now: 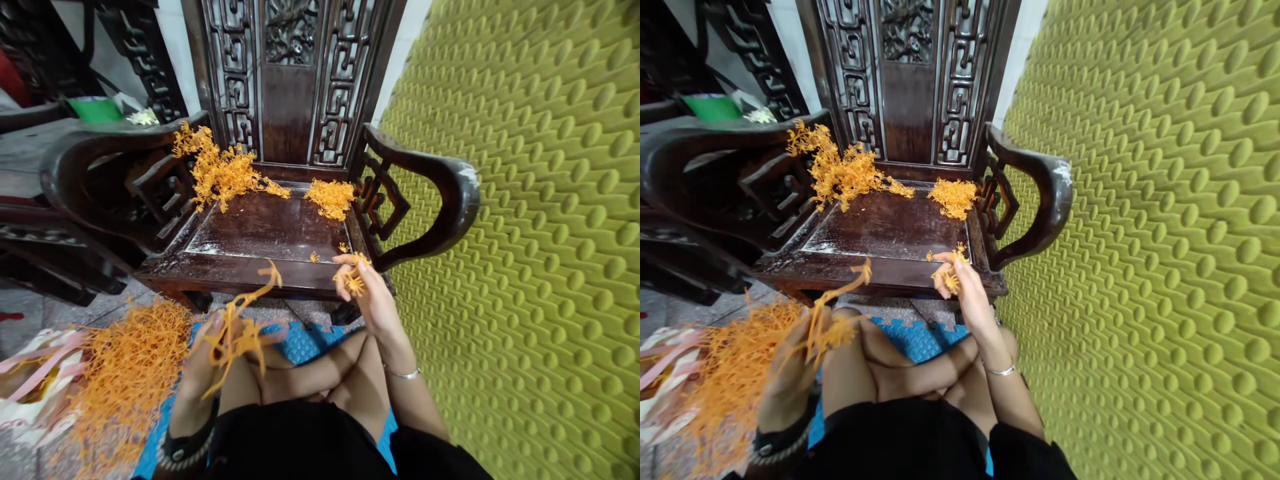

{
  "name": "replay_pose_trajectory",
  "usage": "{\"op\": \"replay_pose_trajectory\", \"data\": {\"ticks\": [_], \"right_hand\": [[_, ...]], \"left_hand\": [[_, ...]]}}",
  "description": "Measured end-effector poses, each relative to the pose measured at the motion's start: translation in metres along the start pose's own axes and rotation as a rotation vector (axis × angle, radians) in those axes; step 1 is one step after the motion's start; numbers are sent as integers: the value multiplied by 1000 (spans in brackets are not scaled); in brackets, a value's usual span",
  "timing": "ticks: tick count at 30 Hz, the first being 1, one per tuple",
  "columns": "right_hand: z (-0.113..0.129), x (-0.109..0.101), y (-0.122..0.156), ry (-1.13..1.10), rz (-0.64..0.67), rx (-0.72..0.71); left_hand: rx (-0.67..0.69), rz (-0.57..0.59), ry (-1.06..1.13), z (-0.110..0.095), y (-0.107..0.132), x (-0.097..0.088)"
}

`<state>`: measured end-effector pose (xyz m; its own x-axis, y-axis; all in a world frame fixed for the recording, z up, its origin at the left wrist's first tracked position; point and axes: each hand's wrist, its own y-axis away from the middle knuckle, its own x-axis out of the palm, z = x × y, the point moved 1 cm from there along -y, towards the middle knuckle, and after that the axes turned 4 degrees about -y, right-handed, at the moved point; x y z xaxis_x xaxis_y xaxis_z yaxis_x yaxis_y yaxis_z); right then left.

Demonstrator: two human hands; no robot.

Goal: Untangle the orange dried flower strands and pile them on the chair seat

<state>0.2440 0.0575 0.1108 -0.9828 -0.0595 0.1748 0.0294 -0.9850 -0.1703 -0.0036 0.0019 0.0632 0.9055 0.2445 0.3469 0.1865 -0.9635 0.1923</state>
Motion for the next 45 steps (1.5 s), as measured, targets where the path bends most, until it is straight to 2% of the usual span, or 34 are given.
{"op": "replay_pose_trajectory", "data": {"ticks": [2,4,6,9,12,15,17,20,24,27,29,32,34,37,40,45], "right_hand": [[-1,12,2,-97,63,46],[0,25,9,-138,124,92],[1,37,17,-123,178,143],[0,47,24,-38,223,170],[-4,46,24,138,185,67],[-9,40,21,427,128,-68],[-11,37,19,648,61,-144],[-11,35,20,799,14,-175],[-11,36,22,633,90,-144],[-17,35,22,389,225,-94],[-23,33,22,222,289,-17],[-30,30,23,30,321,112],[-33,30,25,-41,326,171],[-36,33,27,13,298,179],[-35,36,28,158,246,107],[-26,33,26,326,202,16]], "left_hand": [[18,82,202,1,-6,26],[71,173,304,5,-10,48],[123,221,254,10,-11,63],[131,293,34,19,-11,74],[201,345,-271,20,-13,75],[406,348,-537,15,-14,74],[497,344,-613,13,-15,73],[462,324,-588,13,-13,74],[292,325,-395,17,-13,78],[198,262,-257,18,-19,79],[153,261,-198,20,-24,78],[138,340,-195,24,-31,73],[160,433,-251,25,-34,70],[198,538,-301,25,-35,66],[210,567,-324,24,-34,64],[137,653,-375,31,-31,61]]}}
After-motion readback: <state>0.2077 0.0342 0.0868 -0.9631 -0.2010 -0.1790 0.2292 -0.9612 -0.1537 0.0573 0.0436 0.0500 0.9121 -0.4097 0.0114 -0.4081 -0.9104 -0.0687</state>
